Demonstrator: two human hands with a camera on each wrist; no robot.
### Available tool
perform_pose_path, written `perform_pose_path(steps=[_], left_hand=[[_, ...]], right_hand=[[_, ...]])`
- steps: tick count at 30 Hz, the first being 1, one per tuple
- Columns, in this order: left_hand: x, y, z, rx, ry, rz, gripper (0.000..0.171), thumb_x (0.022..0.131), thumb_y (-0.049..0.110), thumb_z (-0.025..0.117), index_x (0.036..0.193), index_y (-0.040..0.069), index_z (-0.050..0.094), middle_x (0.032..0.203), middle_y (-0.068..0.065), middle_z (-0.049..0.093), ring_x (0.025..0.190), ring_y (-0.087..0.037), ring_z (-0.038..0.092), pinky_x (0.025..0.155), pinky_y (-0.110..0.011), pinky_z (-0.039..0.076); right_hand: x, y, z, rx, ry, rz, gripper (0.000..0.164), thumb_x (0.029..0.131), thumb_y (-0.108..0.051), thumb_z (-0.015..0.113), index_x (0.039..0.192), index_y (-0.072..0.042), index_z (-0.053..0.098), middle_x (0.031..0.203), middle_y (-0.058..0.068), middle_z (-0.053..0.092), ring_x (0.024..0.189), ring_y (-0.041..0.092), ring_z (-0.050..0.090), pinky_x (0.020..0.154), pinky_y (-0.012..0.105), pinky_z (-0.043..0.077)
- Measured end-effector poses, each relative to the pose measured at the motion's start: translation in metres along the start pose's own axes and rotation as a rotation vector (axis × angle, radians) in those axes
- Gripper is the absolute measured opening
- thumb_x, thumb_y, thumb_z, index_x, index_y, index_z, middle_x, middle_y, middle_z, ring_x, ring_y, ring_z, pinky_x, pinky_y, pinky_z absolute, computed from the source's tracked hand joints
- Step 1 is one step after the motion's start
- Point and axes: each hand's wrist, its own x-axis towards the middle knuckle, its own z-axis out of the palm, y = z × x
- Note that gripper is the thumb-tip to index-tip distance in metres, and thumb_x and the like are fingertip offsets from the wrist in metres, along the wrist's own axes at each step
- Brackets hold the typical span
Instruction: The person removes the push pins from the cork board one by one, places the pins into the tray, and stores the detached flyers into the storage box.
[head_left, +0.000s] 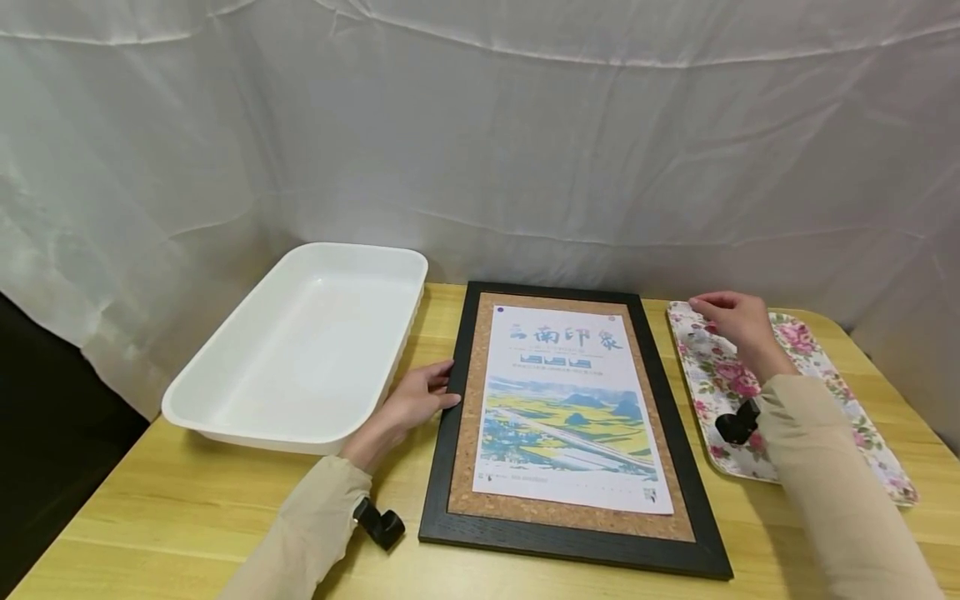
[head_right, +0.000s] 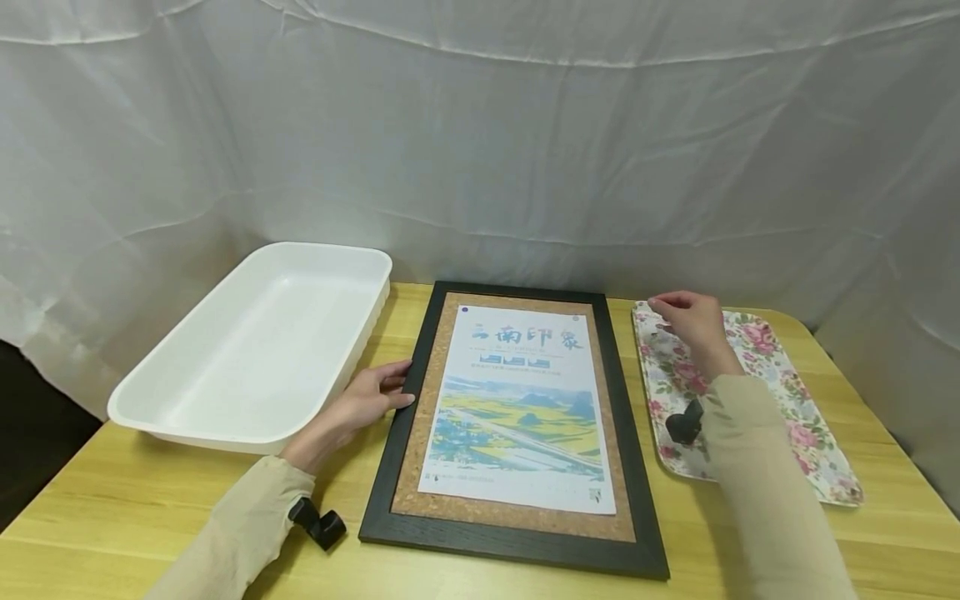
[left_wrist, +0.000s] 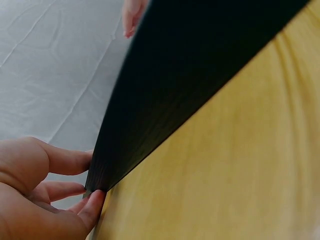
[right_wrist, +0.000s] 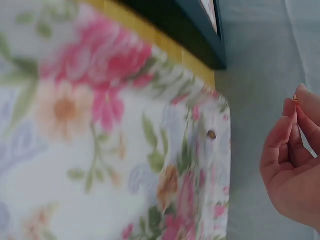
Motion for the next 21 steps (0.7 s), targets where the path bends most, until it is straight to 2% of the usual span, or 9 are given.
perform_pose_path(steps=[4,7,11,15,17,21], left_hand=[[-0.001,0.001,0.0,0.001,0.0,-0.004,0.064,0.091,-0.002,0.063,0.148,-0.001,0.035,0.138,-0.023,0.048,0.125,-0.036,0.047,0.099,-0.042,0.045],[-0.002,0.002,0.001,0.005,0.001,-0.005,0.064,0.091,-0.002,0.063,0.149,0.0,0.034,0.138,-0.023,0.048,0.125,-0.036,0.047,0.099,-0.041,0.045],[-0.001,0.002,0.0,0.006,0.004,-0.008,0.064,0.091,-0.002,0.063,0.148,0.0,0.035,0.138,-0.023,0.048,0.125,-0.035,0.047,0.099,-0.041,0.045],[0.0,0.001,0.0,-0.007,0.0,-0.011,0.063,0.091,-0.002,0.062,0.148,-0.001,0.035,0.138,-0.023,0.047,0.126,-0.035,0.047,0.1,-0.041,0.045],[0.0,0.001,0.0,-0.018,-0.003,-0.01,0.063,0.091,-0.003,0.062,0.148,-0.001,0.035,0.138,-0.023,0.047,0.126,-0.035,0.046,0.1,-0.041,0.044],[0.0,0.001,0.0,-0.028,-0.01,-0.002,0.063,0.091,-0.003,0.061,0.148,-0.002,0.034,0.137,-0.023,0.048,0.126,-0.036,0.046,0.1,-0.042,0.044]], right_hand=[[0.008,0.021,-0.011,0.042,0.022,0.03,0.052,0.082,-0.056,0.068,0.113,-0.014,0.067,0.099,-0.009,0.058,0.089,0.008,0.057,0.075,0.02,0.054],[0.007,0.025,-0.016,0.041,0.013,0.036,0.048,0.086,-0.05,0.067,0.113,-0.01,0.067,0.096,-0.009,0.059,0.087,0.007,0.056,0.073,0.021,0.054],[0.0,0.019,-0.016,-0.015,-0.02,0.054,0.051,0.095,-0.039,0.061,0.124,0.003,0.059,0.096,-0.008,0.059,0.088,0.009,0.056,0.075,0.023,0.053],[-0.007,0.016,-0.018,-0.034,-0.061,0.086,0.052,0.099,-0.032,0.056,0.13,0.009,0.052,0.092,-0.012,0.061,0.085,0.005,0.058,0.075,0.023,0.054],[-0.008,0.018,-0.02,-0.007,-0.064,0.109,0.049,0.099,-0.03,0.056,0.128,0.008,0.054,0.086,-0.016,0.061,0.081,0.003,0.06,0.072,0.022,0.054],[-0.007,0.026,-0.022,0.048,-0.054,0.141,0.031,0.097,-0.028,0.058,0.115,-0.003,0.061,0.078,-0.016,0.062,0.071,0.005,0.06,0.063,0.025,0.054]])
